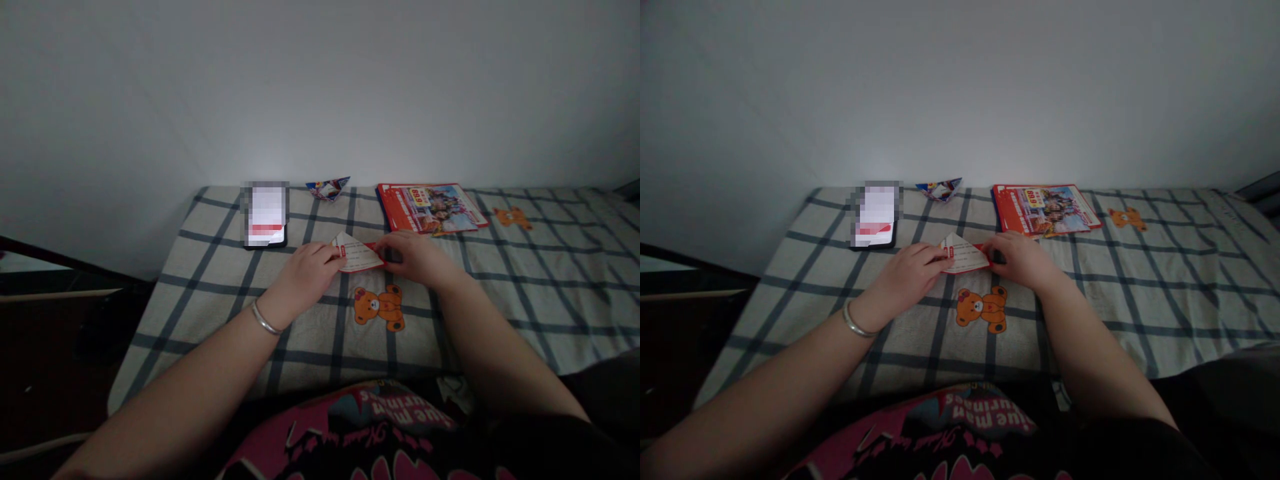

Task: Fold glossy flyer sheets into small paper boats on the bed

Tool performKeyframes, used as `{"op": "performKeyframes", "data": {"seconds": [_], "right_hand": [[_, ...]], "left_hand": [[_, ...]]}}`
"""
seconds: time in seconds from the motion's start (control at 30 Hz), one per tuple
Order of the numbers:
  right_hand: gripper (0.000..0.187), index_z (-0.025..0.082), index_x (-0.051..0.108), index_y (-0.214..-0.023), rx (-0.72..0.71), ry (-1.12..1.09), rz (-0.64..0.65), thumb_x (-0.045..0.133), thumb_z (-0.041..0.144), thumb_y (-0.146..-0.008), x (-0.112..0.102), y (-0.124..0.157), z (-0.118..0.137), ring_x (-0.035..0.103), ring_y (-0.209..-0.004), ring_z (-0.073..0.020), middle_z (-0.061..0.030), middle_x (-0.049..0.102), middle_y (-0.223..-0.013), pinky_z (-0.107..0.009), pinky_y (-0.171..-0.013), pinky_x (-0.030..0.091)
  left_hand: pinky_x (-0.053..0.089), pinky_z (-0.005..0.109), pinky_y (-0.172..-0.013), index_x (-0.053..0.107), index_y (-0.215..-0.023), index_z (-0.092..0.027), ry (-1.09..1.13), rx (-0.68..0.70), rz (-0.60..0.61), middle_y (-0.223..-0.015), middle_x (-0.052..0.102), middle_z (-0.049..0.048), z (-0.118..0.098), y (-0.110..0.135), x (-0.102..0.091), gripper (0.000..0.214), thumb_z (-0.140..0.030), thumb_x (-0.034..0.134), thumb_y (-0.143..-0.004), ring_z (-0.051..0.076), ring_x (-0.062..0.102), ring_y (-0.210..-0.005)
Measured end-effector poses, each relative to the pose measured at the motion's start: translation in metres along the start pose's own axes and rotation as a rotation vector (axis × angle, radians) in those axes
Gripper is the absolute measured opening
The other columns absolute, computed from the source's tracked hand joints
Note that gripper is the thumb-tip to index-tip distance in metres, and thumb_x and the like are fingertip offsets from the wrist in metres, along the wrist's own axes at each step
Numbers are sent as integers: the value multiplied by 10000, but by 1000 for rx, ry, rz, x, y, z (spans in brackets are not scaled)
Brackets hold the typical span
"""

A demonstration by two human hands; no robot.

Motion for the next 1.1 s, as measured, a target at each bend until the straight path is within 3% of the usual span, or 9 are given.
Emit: {"op": "performKeyframes", "data": {"seconds": [0.13, 0.3, 0.63, 0.87, 1.1], "right_hand": [[342, 219, 664, -1118, 18, 50, -23, 688, 177, -779, 0, 0, 1, 638, -942, -230, -57, 705, -1019, -364, -842, 494], [179, 241, 718, -1035, -68, 83, -20, 637, 248, -875, 8, -2, 10, 625, -1027, -228, -59, 696, -1141, -363, -866, 493], [167, 249, 745, -961, 38, 307, -27, 593, 296, -911, 3, -1, 8, 639, -851, -202, -44, 716, -981, -302, -624, 409], [113, 192, 688, -846, 42, 190, -74, 592, 246, -874, 9, -10, 14, 597, -815, -201, -57, 678, -869, -301, -666, 408], [81, 189, 652, -788, 32, -39, -91, 638, 247, -843, 11, -11, 8, 577, -760, -180, -35, 644, -783, -290, -689, 416]], "left_hand": [[506, 395, -859, 662, -1159, -185, -20, 9, -24, -1134, 659, 75, 0, 1, 1, 263, -134, 535, -934, 239, 571, -1018], [514, 382, -838, 668, -1103, -162, -32, 7, -49, -1056, 665, 83, -1, -1, 0, 204, -169, 538, -946, 226, 576, -980], [503, 360, -747, 678, -962, -131, -89, -47, -57, -922, 682, 76, 3, -8, -1, 165, -158, 515, -951, 218, 596, -874], [454, 409, -730, 673, -910, -156, -148, -148, -80, -852, 661, 75, 9, -5, -12, 139, -239, 561, -920, 264, 594, -853], [431, 363, -718, 685, -874, -179, -134, -153, -100, -837, 684, 52, 10, -8, -12, 184, -301, 570, -951, 226, 608, -834]]}}
Point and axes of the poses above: each hand's wrist, its own y-axis away from the middle knuckle, its own x-axis out of the palm, z = x × y, the point moved 10 cm from there along -y, towards the middle knuckle
